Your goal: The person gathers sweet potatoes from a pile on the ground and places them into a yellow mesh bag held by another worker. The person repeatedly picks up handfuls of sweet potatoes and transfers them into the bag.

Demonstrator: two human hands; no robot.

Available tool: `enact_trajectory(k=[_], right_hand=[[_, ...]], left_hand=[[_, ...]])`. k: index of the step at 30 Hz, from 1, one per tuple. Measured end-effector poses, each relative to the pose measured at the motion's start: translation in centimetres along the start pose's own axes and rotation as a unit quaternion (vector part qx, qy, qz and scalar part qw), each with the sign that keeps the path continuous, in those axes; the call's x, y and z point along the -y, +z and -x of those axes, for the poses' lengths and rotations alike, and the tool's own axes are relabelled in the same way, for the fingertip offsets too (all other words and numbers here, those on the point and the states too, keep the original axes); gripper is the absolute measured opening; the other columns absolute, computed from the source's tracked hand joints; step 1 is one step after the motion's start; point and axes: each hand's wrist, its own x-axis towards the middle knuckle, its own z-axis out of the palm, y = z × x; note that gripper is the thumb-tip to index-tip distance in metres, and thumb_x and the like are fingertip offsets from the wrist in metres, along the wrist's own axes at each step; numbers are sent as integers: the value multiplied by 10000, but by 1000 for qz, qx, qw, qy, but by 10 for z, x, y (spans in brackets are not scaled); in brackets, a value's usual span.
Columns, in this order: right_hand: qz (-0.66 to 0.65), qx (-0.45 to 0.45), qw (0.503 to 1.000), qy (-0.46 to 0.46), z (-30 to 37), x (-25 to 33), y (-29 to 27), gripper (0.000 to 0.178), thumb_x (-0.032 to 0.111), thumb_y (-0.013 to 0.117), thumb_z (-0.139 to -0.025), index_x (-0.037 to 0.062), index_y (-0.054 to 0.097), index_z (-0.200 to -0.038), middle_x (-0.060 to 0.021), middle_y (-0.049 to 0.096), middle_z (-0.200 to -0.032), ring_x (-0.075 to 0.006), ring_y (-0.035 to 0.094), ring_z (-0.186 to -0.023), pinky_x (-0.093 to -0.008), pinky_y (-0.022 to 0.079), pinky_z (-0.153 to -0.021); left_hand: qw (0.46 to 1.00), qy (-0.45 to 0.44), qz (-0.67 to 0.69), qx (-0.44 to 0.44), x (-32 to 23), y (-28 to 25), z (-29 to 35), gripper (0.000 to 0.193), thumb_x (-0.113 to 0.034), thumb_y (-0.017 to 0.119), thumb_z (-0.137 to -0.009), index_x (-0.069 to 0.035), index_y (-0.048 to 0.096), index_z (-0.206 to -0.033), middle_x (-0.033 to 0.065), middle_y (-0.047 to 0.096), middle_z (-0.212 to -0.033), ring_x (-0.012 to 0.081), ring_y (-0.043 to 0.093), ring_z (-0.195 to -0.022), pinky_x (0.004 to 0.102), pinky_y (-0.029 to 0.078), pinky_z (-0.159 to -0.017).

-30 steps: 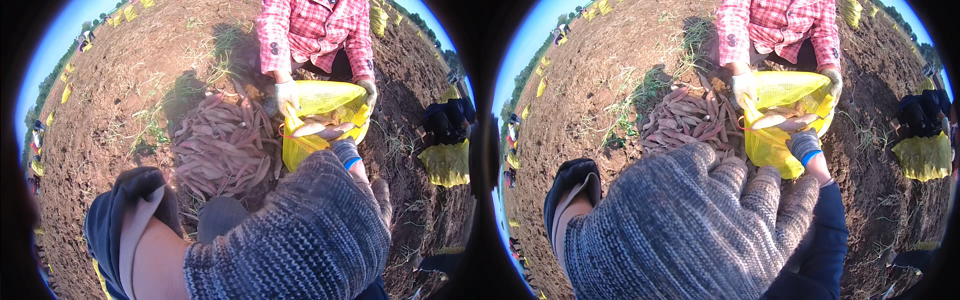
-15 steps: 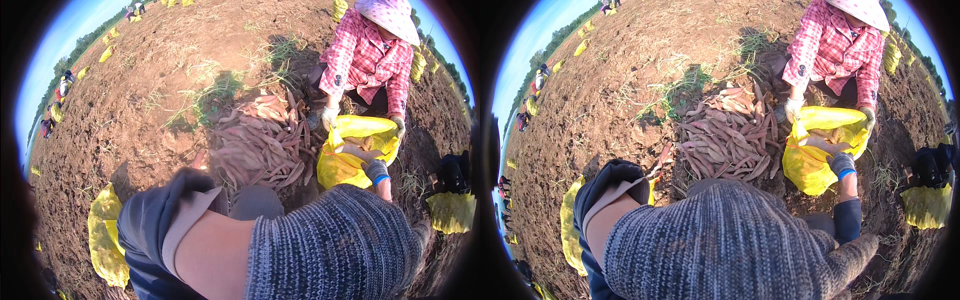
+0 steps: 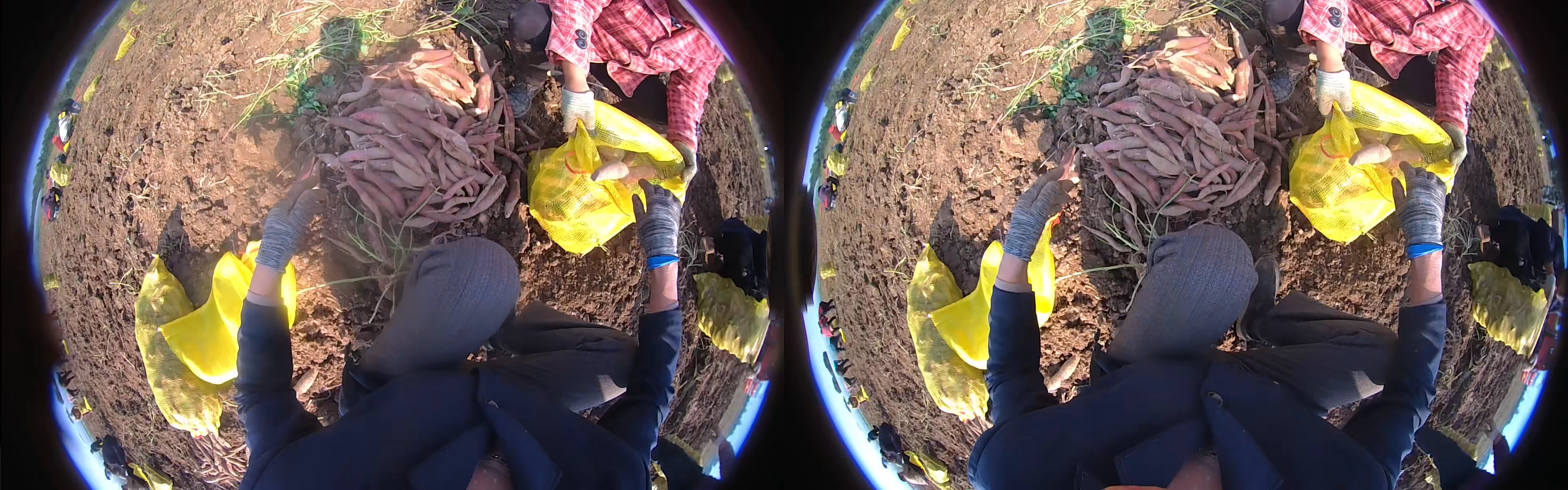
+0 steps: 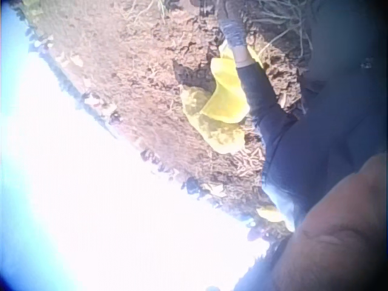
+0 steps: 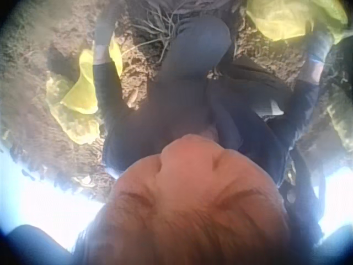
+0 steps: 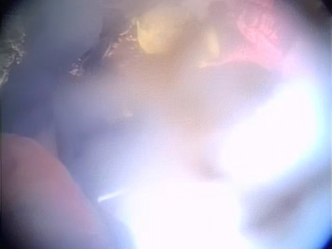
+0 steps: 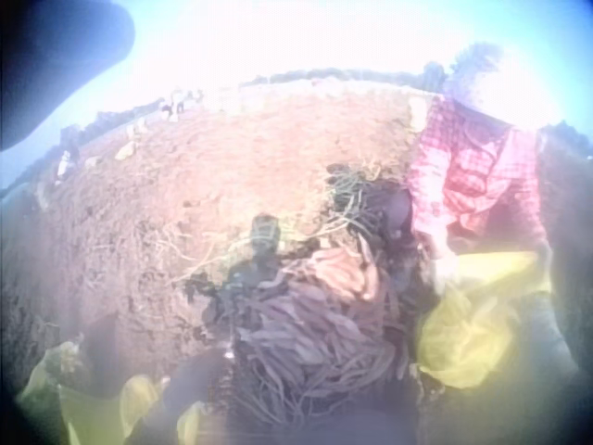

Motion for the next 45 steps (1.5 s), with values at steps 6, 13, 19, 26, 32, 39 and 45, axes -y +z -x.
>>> enact_trajectory(k=[6,13,19,26,32,39,45], right_hand=[[-228,75,940,-241,-5,150,57,373,270,676,-866,82,651,-1187,-137,671,-1098,-326,607,-1041,-467,441,-931],[-327,153,901,-239,3,327,123,466,299,685,-851,72,629,-1255,-152,616,-1240,-327,580,-1147,-476,423,-1004],[-437,89,866,-228,45,404,151,377,296,685,-848,84,678,-1160,-141,628,-1207,-348,583,-1103,-500,415,-1011],[-532,164,805,-204,68,426,168,281,254,643,-871,114,703,-1107,-111,654,-1163,-323,600,-1063,-488,436,-961],[-497,232,782,-296,48,454,153,321,312,622,-905,135,696,-1162,-115,649,-1205,-328,596,-1120,-498,440,-975],[-499,197,771,-344,74,473,167,347,319,615,-915,124,675,-1196,-135,641,-1226,-341,595,-1138,-501,448,-988],[-524,233,751,-326,97,469,177,374,326,614,-917,117,657,-1225,-152,633,-1240,-349,600,-1139,-494,460,-988]], left_hand=[[930,-73,-360,16,142,74,-1,514,-300,656,-941,-22,559,-1362,210,630,-1306,335,631,-1182,397,492,-1000],[903,-185,-388,5,162,141,21,740,-508,748,-821,5,564,-1320,239,640,-1222,383,650,-1103,435,517,-949],[894,-243,-360,107,192,147,21,753,-653,656,-824,-48,626,-1271,207,727,-1048,354,705,-974,442,544,-864],[832,-260,-422,249,234,126,75,537,-531,580,-918,-58,705,-1141,221,719,-1026,388,695,-953,477,537,-849],[724,-394,-441,355,290,36,242,521,-459,519,-930,-116,653,-1297,257,626,-1276,382,609,-1197,487,466,-1008],[798,-276,-517,140,214,34,159,387,-428,545,-966,-125,725,-1125,213,712,-1035,359,681,-992,485,536,-843],[746,17,-646,160,220,77,11,432,-220,552,-901,-132,579,-1323,142,618,-1282,287,674,-943,425,526,-782]])
